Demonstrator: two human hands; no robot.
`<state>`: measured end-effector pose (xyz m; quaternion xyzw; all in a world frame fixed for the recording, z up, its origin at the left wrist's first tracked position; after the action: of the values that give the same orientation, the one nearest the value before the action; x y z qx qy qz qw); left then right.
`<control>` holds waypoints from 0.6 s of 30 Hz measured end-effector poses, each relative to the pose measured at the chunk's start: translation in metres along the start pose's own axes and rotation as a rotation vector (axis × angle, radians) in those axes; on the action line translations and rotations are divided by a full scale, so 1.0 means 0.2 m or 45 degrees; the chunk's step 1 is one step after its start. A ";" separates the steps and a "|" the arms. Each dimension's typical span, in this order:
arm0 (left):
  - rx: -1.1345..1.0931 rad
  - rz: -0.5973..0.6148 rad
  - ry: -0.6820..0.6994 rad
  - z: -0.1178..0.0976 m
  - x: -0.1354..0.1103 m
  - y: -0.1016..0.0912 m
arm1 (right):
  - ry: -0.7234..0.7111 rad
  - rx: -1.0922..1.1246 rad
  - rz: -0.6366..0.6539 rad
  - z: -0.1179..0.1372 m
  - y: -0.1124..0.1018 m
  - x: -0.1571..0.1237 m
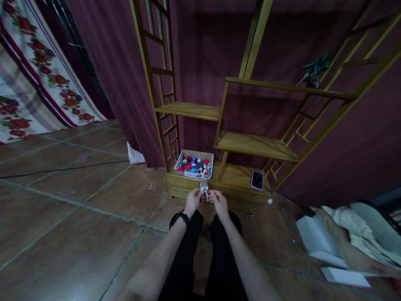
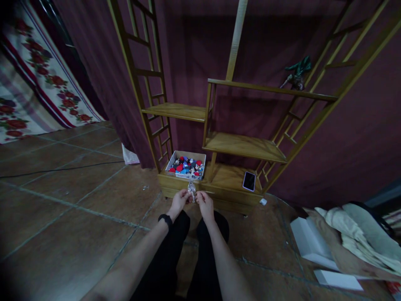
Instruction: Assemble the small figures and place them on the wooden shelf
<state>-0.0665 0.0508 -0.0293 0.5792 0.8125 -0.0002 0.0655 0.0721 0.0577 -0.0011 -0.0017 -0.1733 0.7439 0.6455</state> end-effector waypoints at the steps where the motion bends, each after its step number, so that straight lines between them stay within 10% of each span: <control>1: 0.024 -0.018 0.009 0.00 0.00 0.00 | 0.018 0.027 0.012 -0.01 0.01 0.00; 18: 0.359 -0.133 0.163 -0.12 -0.13 -0.02 | -0.063 -0.497 -0.167 -0.06 -0.04 0.01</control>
<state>-0.0638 0.0275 -0.0031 0.5383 0.8360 -0.0807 -0.0686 0.0829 0.0627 -0.0092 -0.0972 -0.3298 0.6524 0.6754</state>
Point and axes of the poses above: each hand's wrist, its own x-axis towards the middle knuckle, its own y-axis out of the palm, z = x × y, the point moved 5 cm from there along x, towards the middle knuckle, and after that the axes turned 2 degrees about -z, right-handed, at the moved point
